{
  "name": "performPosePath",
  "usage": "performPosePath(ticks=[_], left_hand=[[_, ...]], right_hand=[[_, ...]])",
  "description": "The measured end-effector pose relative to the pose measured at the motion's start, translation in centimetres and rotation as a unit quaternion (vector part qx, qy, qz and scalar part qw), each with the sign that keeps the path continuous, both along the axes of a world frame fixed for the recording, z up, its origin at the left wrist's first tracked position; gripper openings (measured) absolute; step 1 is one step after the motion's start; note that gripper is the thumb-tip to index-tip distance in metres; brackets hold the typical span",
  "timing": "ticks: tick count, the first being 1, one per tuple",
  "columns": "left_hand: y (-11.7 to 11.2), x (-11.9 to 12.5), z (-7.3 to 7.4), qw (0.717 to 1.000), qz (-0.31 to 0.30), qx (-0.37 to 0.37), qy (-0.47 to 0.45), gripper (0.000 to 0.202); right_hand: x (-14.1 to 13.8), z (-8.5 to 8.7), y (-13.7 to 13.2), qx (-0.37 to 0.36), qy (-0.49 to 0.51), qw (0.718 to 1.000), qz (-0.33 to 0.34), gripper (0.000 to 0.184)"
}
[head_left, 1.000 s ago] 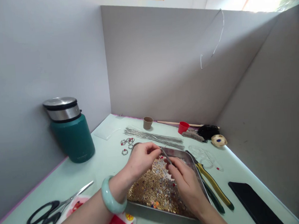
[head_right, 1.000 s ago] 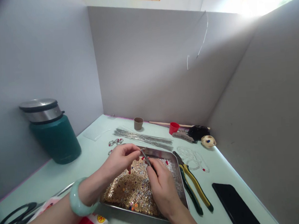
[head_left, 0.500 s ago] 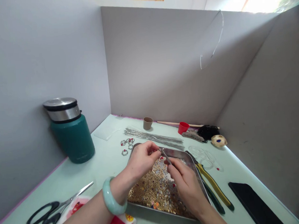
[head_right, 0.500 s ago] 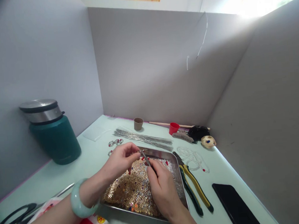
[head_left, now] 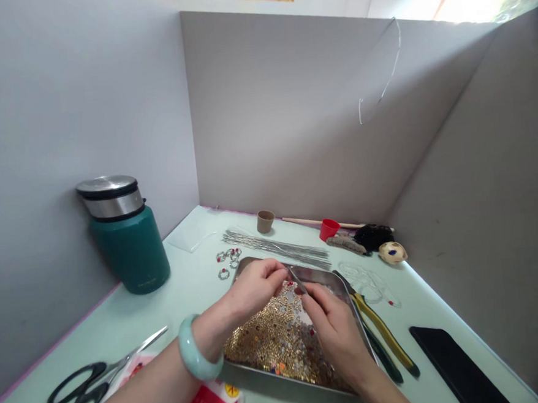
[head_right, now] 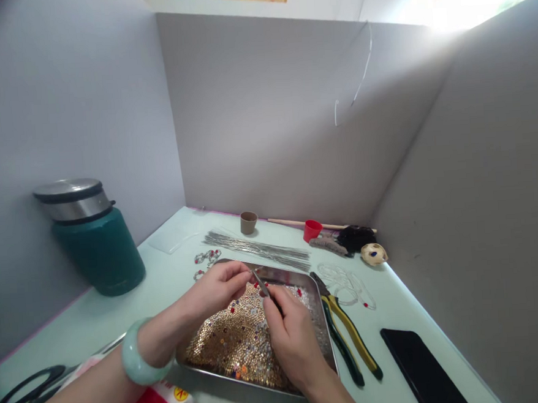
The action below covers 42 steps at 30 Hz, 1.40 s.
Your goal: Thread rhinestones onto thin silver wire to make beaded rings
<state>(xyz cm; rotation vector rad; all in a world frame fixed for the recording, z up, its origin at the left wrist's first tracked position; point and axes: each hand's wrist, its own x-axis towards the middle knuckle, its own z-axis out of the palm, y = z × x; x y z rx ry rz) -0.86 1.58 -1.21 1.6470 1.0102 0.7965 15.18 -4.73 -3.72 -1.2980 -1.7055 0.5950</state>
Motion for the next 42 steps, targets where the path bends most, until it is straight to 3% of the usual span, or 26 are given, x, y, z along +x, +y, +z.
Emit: performPosePath(ticks=[4, 9, 17, 27, 32, 38, 42], left_hand=[[0.2, -0.4, 0.3, 1.0, -0.024, 0.017, 0.003, 0.02], [0.2, -0.6, 0.8, 0.998, -0.06, -0.015, -0.033, 0.019], [0.1, 0.0, 0.0, 0.999, -0.031, -0.033, -0.015, 0.021], [-0.2, 0.3, 0.3, 0.98, -0.053, -0.11, -0.156, 0.017], [-0.2, 0.3, 0.3, 0.982, -0.052, -0.115, -0.139, 0.016], [-0.1, 0.4, -0.1, 0.994, -0.027, -0.064, -0.085, 0.014], [0.0, 0.5, -0.2, 0.99, -0.034, -0.076, -0.114, 0.013]], right_hand=[[0.5, 0.1, 0.3, -0.047, 0.03, 0.998, 0.018, 0.027], [1.1, 0.3, 0.5, -0.09, 0.076, 0.992, 0.053, 0.027], [0.6, 0.3, 0.6, 0.002, -0.023, 1.0, -0.004, 0.025], [0.5, -0.1, 0.3, -0.04, 0.0, 0.999, -0.004, 0.027], [0.3, 0.1, 0.2, -0.004, -0.017, 1.0, 0.006, 0.026], [0.2, 0.1, 0.2, 0.01, -0.031, 0.999, -0.007, 0.025], [0.2, -0.1, 0.3, 0.022, -0.035, 0.999, -0.022, 0.025]])
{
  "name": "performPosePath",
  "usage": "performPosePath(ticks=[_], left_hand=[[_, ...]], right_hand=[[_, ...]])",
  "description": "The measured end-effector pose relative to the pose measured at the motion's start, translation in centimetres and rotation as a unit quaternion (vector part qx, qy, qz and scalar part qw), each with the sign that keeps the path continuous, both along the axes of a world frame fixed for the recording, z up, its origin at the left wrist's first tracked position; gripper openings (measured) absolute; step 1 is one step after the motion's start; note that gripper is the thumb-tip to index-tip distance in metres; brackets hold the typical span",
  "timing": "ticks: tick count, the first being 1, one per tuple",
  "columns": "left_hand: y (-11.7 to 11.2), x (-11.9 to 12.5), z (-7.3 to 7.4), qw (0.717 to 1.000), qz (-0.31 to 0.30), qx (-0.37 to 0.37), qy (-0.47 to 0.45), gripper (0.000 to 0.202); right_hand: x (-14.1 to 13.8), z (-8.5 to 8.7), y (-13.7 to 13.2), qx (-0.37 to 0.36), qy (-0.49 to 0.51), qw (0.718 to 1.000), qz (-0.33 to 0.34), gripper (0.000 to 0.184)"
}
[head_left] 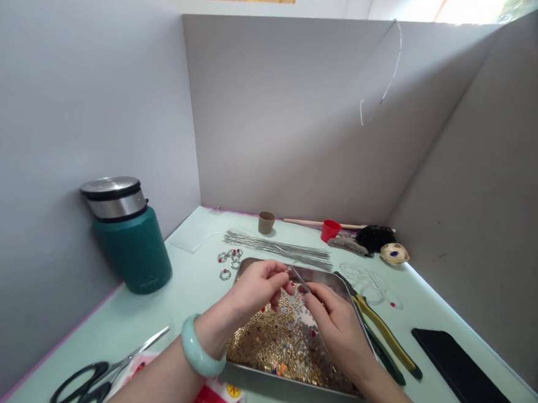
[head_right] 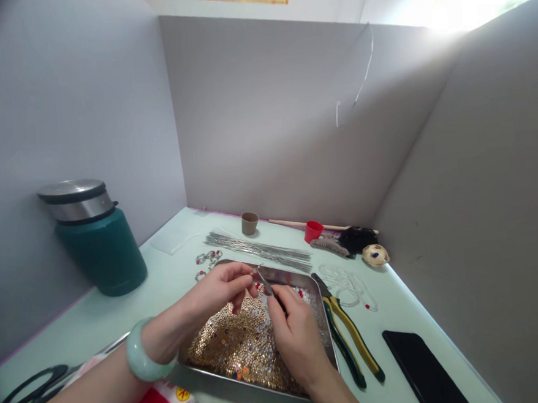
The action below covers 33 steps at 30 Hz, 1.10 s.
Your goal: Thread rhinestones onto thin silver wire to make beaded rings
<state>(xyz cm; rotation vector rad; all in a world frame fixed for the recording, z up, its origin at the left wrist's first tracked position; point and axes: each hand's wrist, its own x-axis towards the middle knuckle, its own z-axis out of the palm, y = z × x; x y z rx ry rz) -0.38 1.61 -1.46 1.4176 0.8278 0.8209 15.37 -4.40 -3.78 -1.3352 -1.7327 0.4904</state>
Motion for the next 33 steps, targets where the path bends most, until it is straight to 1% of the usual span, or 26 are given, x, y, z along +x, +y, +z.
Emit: performPosePath(ticks=[3, 8, 12, 15, 19, 23, 30, 33], left_hand=[[0.06, -0.04, -0.09, 1.0, -0.012, -0.012, -0.026, 0.014], [0.12, -0.17, -0.16, 0.999, -0.008, -0.028, -0.022, 0.012], [0.1, -0.24, 0.1, 0.998, -0.001, -0.034, -0.051, 0.013], [0.05, -0.26, 0.29, 0.998, 0.001, -0.031, -0.053, 0.014], [-0.04, -0.23, 0.45, 0.998, -0.005, -0.018, -0.06, 0.013], [-0.11, -0.14, 0.45, 0.999, 0.003, -0.02, -0.046, 0.011], [-0.15, -0.14, 0.19, 1.0, -0.007, -0.017, -0.025, 0.009], [-0.11, -0.33, 0.13, 1.0, -0.026, -0.009, -0.011, 0.012]], right_hand=[[0.06, -0.06, 0.0, 0.007, 0.003, 1.0, -0.011, 0.024], [0.17, 0.0, -0.05, -0.001, 0.013, 1.0, -0.02, 0.023], [0.13, 0.09, -0.15, -0.02, 0.011, 1.0, 0.0, 0.026], [-0.02, 0.13, -0.24, -0.027, -0.001, 1.0, 0.017, 0.028], [-0.2, 0.17, -0.26, -0.025, -0.006, 1.0, 0.016, 0.029], [-0.21, 0.2, -0.27, -0.02, -0.004, 1.0, 0.014, 0.03], [-0.28, 0.34, -0.34, -0.006, -0.002, 1.0, 0.015, 0.028], [-0.39, 0.35, -0.24, -0.009, -0.003, 1.0, 0.007, 0.028]])
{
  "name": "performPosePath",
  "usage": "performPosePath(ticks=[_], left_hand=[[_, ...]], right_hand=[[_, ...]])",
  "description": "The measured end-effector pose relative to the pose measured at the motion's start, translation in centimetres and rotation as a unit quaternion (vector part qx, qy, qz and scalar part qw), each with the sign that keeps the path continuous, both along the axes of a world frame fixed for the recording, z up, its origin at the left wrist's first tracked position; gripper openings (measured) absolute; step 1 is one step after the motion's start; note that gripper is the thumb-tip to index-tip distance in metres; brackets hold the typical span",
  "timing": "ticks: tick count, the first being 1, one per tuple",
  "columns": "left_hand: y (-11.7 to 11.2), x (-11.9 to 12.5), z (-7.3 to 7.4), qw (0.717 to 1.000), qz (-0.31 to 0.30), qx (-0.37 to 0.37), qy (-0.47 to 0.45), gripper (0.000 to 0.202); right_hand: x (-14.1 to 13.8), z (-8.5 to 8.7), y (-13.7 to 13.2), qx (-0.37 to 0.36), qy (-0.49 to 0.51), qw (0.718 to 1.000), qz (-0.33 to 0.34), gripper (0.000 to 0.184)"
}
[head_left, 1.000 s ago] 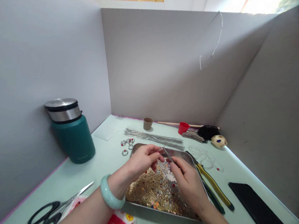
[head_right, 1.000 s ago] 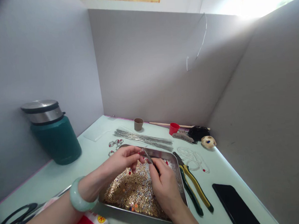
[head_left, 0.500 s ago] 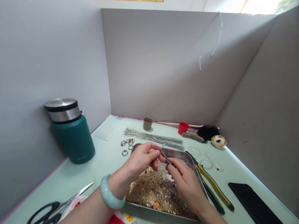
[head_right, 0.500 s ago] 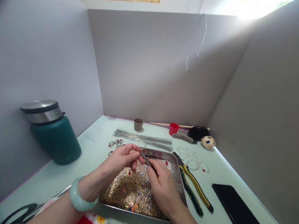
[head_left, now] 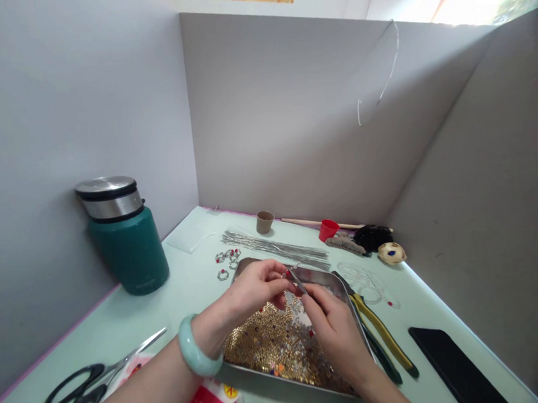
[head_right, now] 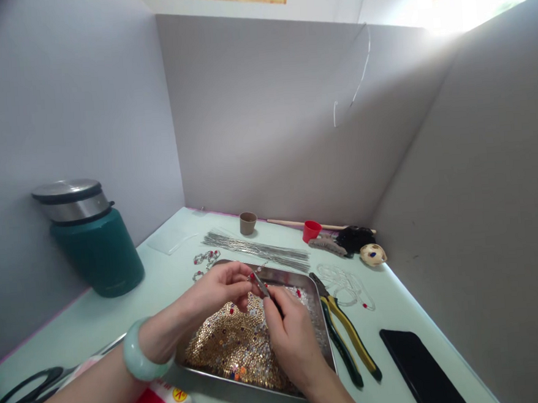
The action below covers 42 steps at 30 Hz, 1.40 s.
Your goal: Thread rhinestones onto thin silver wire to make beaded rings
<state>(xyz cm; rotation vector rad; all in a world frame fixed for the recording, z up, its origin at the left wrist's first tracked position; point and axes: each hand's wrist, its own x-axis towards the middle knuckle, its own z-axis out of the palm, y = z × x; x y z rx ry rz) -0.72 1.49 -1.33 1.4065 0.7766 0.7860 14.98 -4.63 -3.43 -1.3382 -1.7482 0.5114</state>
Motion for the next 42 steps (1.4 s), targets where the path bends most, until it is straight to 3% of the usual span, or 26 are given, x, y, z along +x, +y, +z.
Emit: performPosePath(ticks=[10, 16, 26, 35, 42], left_hand=[[0.2, -0.1, -0.1, 0.999, -0.008, -0.026, 0.03, 0.013], [-0.2, 0.2, 0.5, 0.998, 0.022, 0.005, 0.066, 0.014], [-0.2, -0.1, 0.6, 0.997, 0.015, -0.068, -0.015, 0.018], [-0.3, -0.2, 0.7, 0.998, 0.014, -0.063, -0.022, 0.022], [0.1, -0.5, 0.3, 0.998, 0.003, -0.061, -0.004, 0.014]], right_hand=[[0.5, -0.1, 0.3, -0.074, 0.059, 0.996, 0.002, 0.03], [0.5, 0.0, 0.4, -0.053, 0.052, 0.997, -0.002, 0.028], [0.5, -0.4, 0.5, -0.101, 0.101, 0.989, 0.029, 0.029], [0.7, -0.1, 0.3, -0.074, 0.054, 0.995, 0.032, 0.031], [0.7, -0.2, 0.3, -0.03, 0.023, 0.998, 0.044, 0.029]])
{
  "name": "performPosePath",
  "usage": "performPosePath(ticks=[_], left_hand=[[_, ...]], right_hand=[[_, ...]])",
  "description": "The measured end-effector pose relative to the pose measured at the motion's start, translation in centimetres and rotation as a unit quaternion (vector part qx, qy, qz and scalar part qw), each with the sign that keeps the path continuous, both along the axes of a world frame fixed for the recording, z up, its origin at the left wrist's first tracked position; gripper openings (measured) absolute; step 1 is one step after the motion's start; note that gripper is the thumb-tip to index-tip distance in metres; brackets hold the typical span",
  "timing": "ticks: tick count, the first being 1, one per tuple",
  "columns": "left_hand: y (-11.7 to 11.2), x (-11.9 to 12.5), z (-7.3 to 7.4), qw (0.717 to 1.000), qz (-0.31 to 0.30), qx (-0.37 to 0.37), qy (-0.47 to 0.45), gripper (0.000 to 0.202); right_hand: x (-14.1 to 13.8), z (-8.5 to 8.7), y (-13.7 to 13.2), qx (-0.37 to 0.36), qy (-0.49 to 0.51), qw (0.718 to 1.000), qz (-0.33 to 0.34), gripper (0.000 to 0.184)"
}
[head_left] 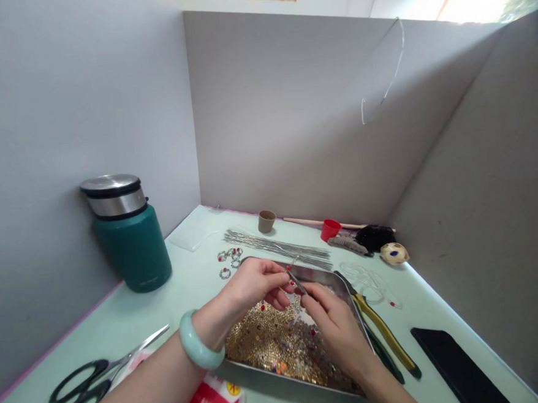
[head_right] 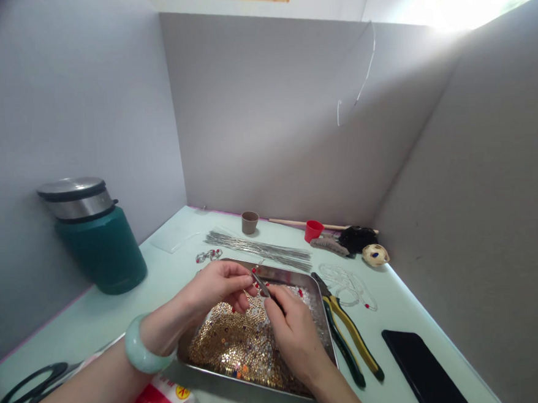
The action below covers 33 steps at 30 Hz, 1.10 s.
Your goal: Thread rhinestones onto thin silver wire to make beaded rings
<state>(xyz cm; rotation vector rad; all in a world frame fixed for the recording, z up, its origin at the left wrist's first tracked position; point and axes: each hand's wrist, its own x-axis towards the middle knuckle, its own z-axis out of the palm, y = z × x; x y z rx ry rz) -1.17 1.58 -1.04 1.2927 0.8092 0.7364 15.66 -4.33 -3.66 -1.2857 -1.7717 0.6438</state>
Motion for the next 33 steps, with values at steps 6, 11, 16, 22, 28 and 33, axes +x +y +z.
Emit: performPosePath(ticks=[6, 11, 16, 22, 28, 33], left_hand=[[0.1, 0.1, 0.3, 0.999, 0.011, 0.007, 0.039, 0.011], [0.0, 0.6, 0.5, 0.996, 0.051, 0.023, 0.07, 0.01], [-0.3, 0.7, 0.6, 0.99, 0.074, 0.063, 0.099, 0.01], [-0.4, 0.8, 0.5, 0.985, 0.096, 0.085, 0.113, 0.01], [-0.4, 1.1, 0.7, 0.996, 0.066, 0.012, 0.066, 0.013], [-0.4, 1.0, 0.6, 0.991, 0.076, 0.048, 0.101, 0.009]], right_hand=[[-0.1, 0.1, 0.1, 0.007, 0.008, 1.0, 0.012, 0.028], [-0.3, 0.1, -0.1, -0.001, 0.005, 1.0, 0.005, 0.028], [-0.5, 0.2, -0.2, -0.002, -0.009, 1.0, -0.016, 0.028], [-0.6, 0.2, -0.3, 0.002, -0.025, 0.999, -0.022, 0.027], [-0.5, -0.1, -0.2, -0.002, -0.013, 1.0, -0.008, 0.028], [-0.6, -0.4, -0.3, -0.019, -0.006, 1.0, -0.012, 0.029]])
